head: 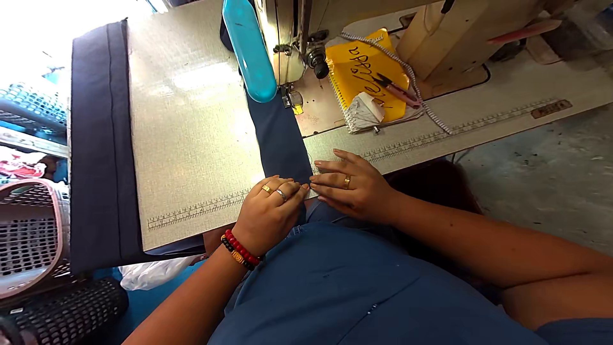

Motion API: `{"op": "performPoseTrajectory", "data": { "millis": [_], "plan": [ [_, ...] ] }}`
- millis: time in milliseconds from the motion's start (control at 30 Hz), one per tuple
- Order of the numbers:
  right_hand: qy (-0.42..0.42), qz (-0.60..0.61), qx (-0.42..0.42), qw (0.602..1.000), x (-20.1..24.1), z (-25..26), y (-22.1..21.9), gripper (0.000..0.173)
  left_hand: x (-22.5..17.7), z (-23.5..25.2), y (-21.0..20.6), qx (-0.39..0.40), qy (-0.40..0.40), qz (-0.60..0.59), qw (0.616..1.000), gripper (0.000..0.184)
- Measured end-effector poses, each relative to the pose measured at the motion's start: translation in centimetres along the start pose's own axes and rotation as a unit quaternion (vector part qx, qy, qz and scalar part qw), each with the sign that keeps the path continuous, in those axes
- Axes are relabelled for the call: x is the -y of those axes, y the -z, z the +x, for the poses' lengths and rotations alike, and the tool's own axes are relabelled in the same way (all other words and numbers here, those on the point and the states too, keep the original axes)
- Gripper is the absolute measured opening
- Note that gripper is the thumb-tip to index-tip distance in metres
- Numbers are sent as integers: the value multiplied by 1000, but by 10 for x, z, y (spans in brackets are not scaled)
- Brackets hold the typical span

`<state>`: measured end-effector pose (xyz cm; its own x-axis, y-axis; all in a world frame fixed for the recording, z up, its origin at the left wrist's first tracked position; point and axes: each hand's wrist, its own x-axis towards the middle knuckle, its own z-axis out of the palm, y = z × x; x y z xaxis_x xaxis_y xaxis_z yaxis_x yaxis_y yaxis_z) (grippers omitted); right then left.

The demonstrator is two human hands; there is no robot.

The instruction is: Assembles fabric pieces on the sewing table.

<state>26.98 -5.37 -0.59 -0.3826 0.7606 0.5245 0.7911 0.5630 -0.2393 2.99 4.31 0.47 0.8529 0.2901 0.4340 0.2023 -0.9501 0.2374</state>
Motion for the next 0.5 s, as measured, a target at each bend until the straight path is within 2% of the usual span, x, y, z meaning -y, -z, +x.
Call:
{"op": "performPoseTrajectory", "data": {
  "millis": [500],
  "plan": [
    [11,1,31,999,-19,24,4,27,21,22,9,51,-9,-15,999,31]
  ]
}}
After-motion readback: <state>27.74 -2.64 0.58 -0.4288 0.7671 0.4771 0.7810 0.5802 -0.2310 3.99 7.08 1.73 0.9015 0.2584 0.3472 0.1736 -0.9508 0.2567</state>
